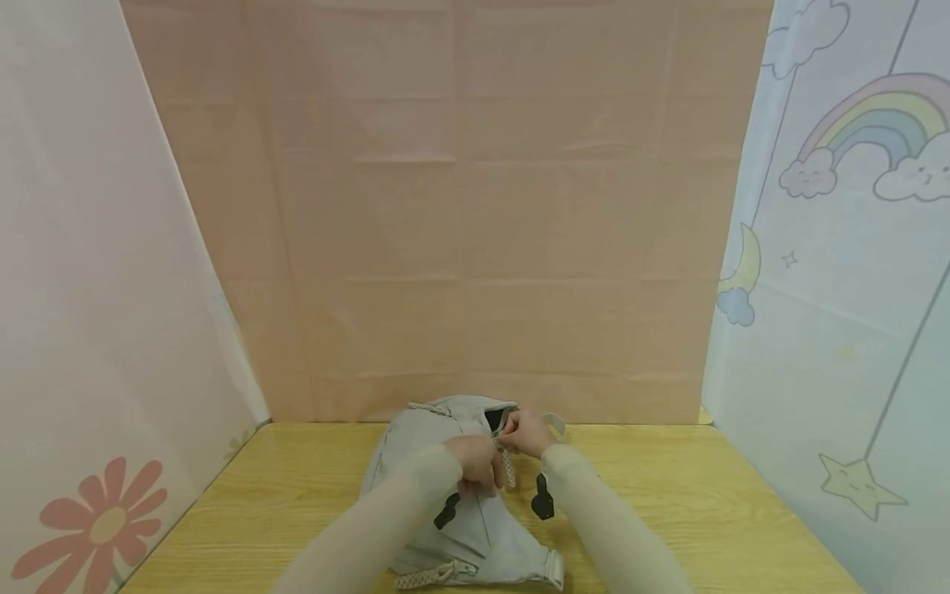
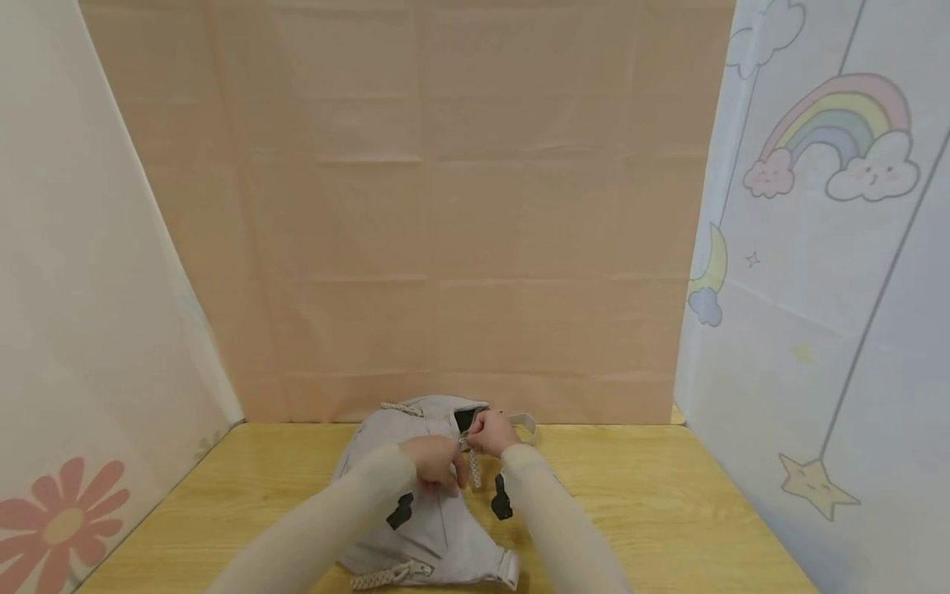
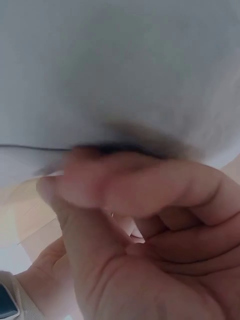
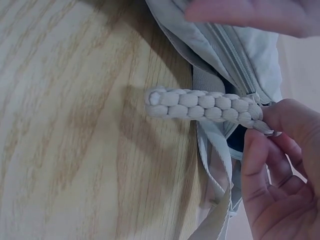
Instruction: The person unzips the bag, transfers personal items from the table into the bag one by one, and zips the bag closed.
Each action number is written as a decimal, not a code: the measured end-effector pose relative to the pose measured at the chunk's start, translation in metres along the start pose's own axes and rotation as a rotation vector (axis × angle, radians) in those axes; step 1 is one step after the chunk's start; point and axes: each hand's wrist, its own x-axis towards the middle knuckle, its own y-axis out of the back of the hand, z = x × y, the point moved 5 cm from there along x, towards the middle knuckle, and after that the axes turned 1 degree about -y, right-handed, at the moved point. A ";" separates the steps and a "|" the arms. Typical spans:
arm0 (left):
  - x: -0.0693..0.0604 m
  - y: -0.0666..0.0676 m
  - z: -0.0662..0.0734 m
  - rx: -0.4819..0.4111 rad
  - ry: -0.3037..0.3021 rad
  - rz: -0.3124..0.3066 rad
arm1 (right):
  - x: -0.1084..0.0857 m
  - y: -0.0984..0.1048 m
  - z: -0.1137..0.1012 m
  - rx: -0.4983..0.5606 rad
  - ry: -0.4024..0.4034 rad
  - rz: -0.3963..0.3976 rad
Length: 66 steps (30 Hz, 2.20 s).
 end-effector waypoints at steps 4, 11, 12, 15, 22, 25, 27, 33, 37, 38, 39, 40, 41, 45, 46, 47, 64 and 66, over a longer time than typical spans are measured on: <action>-0.001 -0.002 -0.002 -0.095 0.024 -0.030 | 0.000 0.000 0.000 0.007 -0.001 0.004; -0.003 -0.004 -0.004 -0.257 0.019 -0.061 | 0.002 -0.002 0.006 0.022 -0.006 0.002; -0.003 -0.003 -0.004 -0.277 0.021 -0.063 | 0.002 -0.003 0.007 0.025 -0.009 0.001; -0.004 -0.003 -0.004 -0.303 0.026 -0.058 | 0.002 -0.003 0.008 0.029 -0.017 0.000; -0.003 -0.003 -0.002 -0.221 0.041 -0.039 | 0.002 -0.001 0.007 0.060 -0.017 0.003; -0.003 -0.004 -0.003 -0.200 0.041 -0.040 | 0.003 -0.002 0.008 0.079 -0.015 -0.007; -0.003 -0.005 -0.003 -0.197 0.036 -0.040 | 0.003 -0.003 0.010 0.085 -0.013 -0.008; -0.004 -0.006 -0.007 -0.198 0.022 -0.026 | 0.007 -0.004 0.017 0.060 -0.004 0.012; -0.004 -0.007 -0.009 -0.196 0.028 -0.022 | 0.009 -0.004 0.017 0.014 -0.014 0.046; -0.004 -0.007 -0.010 -0.199 0.031 -0.022 | 0.009 -0.004 0.016 -0.003 -0.014 0.060; -0.003 -0.008 -0.011 -0.200 0.031 -0.018 | 0.008 -0.003 0.015 -0.025 -0.018 0.075; -0.003 -0.009 -0.012 -0.206 0.032 -0.017 | 0.009 -0.002 0.015 -0.046 -0.020 0.088; -0.002 -0.010 -0.013 -0.213 0.033 -0.015 | 0.009 -0.001 0.014 -0.062 -0.026 0.097; 0.002 -0.012 -0.019 -0.241 0.035 -0.004 | 0.013 0.004 0.014 -0.109 -0.054 0.139; 0.003 -0.013 -0.020 -0.256 0.037 -0.004 | 0.014 0.005 0.015 -0.113 -0.069 0.145; 0.004 -0.014 -0.021 -0.269 0.037 -0.005 | 0.015 0.007 0.016 -0.108 -0.082 0.152; -0.003 -0.017 -0.020 -0.366 0.020 -0.075 | 0.011 0.069 0.048 -0.078 -0.249 0.371; -0.004 -0.018 -0.019 -0.380 0.017 -0.081 | 0.009 0.073 0.051 -0.076 -0.241 0.354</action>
